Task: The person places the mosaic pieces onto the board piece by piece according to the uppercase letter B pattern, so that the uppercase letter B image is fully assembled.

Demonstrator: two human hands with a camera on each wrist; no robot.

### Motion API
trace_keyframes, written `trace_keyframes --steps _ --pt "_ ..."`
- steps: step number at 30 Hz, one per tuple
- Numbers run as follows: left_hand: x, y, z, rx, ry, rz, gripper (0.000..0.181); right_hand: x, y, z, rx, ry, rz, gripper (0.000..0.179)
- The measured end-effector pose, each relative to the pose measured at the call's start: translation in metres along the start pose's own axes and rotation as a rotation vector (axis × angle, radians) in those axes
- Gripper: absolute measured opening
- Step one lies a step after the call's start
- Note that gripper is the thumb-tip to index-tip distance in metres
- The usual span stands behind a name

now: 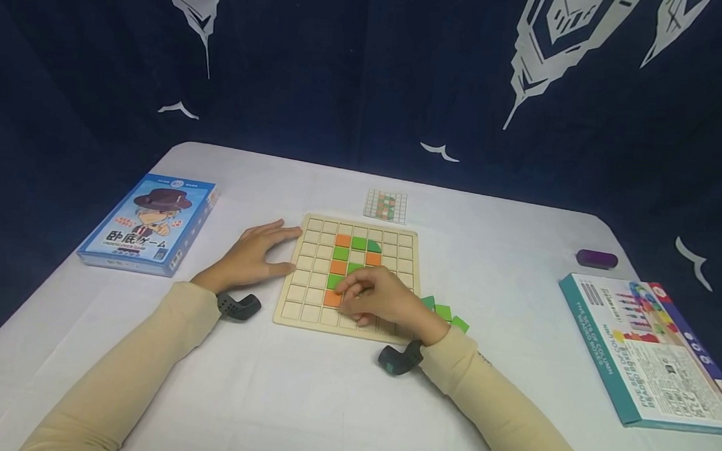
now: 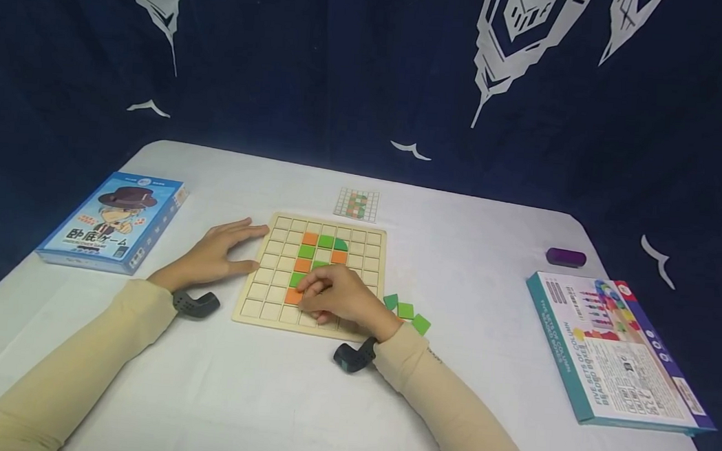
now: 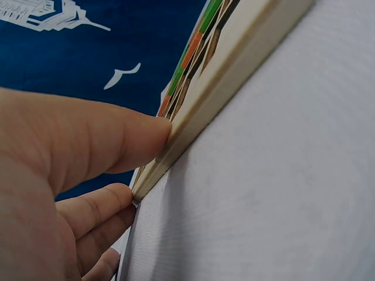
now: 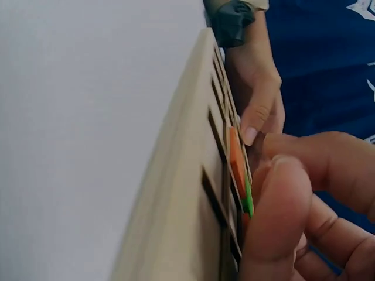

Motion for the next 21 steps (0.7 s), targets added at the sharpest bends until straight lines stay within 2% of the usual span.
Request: trace_keyframes --steps 4,8,16,21 --pt "0.001 0.0 0.0 0.0 -0.002 0.0 0.075 0.001 -0.011 -0.002 -0.077 -0.013 0.06 0.026" --pt "0.002 0.001 0.0 -0.001 -0.005 0.001 0.075 0.004 -0.025 -0.01 -0.107 -0.004 0.118 0.028" --pt "0.003 0.001 0.0 -0.005 -0.018 0.008 0.075 0.016 -0.058 -0.023 -0.062 -0.096 0.08 0.03" --pt "0.001 0.0 0.0 -0.004 -0.021 0.004 0.075 0.023 -0.076 -0.031 -0.024 -0.12 0.047 0.029"
Point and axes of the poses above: each hand's wrist, its own z-axis towards the middle knuckle, its own y-axis out of the palm, x = y × z, the point moved 1 cm from there along z, towards the middle knuckle, and after that the axes turned 10 degrees about x, right-handed, at the moved point
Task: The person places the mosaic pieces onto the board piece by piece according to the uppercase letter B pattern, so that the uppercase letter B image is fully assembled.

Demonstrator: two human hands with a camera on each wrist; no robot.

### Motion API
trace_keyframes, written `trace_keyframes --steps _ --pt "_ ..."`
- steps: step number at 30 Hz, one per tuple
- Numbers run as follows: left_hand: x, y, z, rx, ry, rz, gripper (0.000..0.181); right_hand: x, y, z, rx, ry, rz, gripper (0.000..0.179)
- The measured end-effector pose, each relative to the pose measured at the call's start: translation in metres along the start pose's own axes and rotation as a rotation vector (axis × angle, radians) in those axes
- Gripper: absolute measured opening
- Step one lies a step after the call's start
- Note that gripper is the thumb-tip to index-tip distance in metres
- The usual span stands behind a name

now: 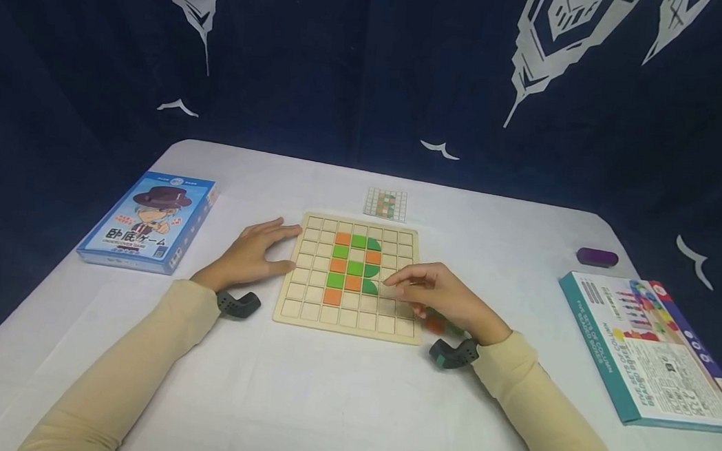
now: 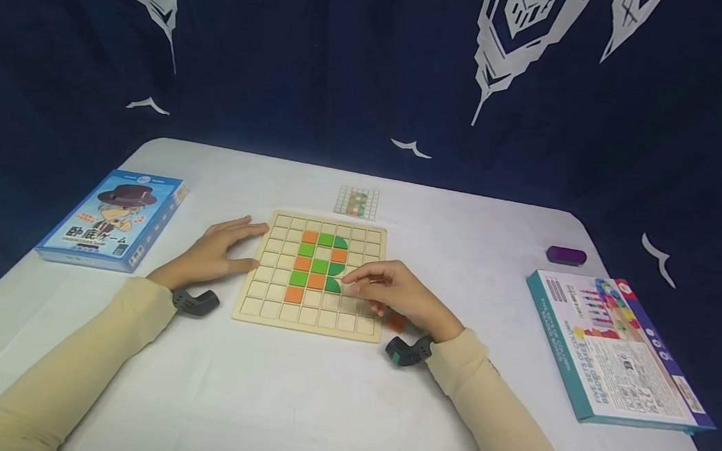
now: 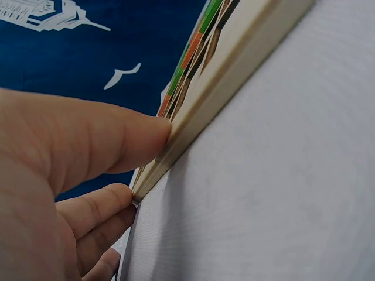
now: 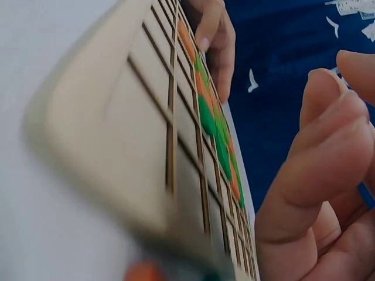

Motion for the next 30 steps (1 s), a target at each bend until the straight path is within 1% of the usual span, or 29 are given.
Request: trace_keyframes --steps 6,13,18,23,27,30 --pt "0.0 -0.001 0.0 0.002 0.004 0.003 0.074 0.009 -0.018 -0.011 0.047 0.013 -0.002 0.03" --pt "0.002 -0.001 -0.001 0.003 -0.001 0.004 0.075 0.018 -0.037 -0.026 0.097 0.019 -0.046 0.029" --pt "0.001 0.0 0.0 0.004 -0.003 0.009 0.075 0.024 -0.045 -0.034 0.121 0.036 -0.028 0.031" --pt "0.001 -0.001 -0.001 0.005 0.005 0.002 0.075 0.029 -0.048 -0.036 0.128 0.042 -0.013 0.031" --pt "0.002 -0.001 -0.001 0.006 0.012 0.0 0.074 0.03 -0.051 -0.036 0.134 0.057 -0.052 0.03" --pt "0.002 -0.001 -0.001 0.009 0.015 0.005 0.074 0.029 -0.056 -0.038 0.162 0.075 -0.117 0.029"
Point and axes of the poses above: each hand's wrist, its own z-axis towards the middle knuckle, its own y-axis out of the palm, x = y × z, the point moved 1 cm from there along z, towards the middle knuckle, and after that the axes turned 10 degrees about x, right-handed, at the moved point
